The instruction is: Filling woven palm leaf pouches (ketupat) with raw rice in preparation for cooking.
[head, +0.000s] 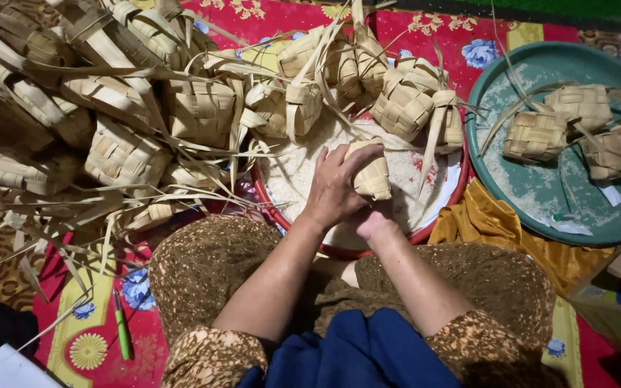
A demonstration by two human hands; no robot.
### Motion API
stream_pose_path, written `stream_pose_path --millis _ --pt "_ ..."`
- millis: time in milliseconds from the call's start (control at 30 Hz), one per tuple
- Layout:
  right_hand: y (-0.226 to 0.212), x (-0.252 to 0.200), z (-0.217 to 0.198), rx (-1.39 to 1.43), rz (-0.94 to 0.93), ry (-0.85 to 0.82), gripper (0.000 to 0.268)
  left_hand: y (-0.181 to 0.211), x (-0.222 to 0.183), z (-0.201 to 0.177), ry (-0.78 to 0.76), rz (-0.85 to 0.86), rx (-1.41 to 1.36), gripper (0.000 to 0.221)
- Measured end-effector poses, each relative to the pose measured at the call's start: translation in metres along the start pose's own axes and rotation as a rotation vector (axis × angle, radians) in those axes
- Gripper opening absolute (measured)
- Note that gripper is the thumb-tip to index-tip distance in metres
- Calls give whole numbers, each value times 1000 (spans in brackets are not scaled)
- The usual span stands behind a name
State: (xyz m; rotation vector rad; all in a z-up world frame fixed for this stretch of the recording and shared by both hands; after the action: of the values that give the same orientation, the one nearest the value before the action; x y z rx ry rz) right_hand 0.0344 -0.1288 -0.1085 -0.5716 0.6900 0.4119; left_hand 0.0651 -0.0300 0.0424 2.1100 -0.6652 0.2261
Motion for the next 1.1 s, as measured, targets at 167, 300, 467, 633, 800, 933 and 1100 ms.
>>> stream_pose_path --millis 167,300,467,633,800,933,1100 --pt "6 16 -5 -5 49 -35 41 5 4 -7 -230 -179 -146 110" --pt "9 30 -6 -16 90 -68 44 5 -1 -23 -442 -299 -152 117" --pt "20 23 4 -84 67 14 39 22 -2 -76 -482 -332 -371 101" --pt "-1 -8 20 -116 -265 82 39 -4 -15 -90 -396 -511 -245 79" --pt "-52 -76 79 -822 -901 -7 65 -17 -23 -92 -362 -614 -128 81" --pt "-78 -92 109 -1085 -1223 -51 65 -21 -19 -79 -332 -597 -161 93" --pt "-74 -95 121 -1123 -1360 -68 74 -44 -1 -63 -225 -335 -262 127"
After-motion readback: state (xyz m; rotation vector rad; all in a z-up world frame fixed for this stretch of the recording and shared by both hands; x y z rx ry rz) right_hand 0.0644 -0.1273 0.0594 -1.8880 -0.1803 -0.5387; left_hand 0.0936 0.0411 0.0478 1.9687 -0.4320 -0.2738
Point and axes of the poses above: each hand's wrist, its own x-axis towards the middle knuckle, its own z-axis out of the palm, y = z × x, the point moved 8 cm from there along x, towards the middle knuckle, and after that the axes turned 1 degree about y, right-handed, at the moved point
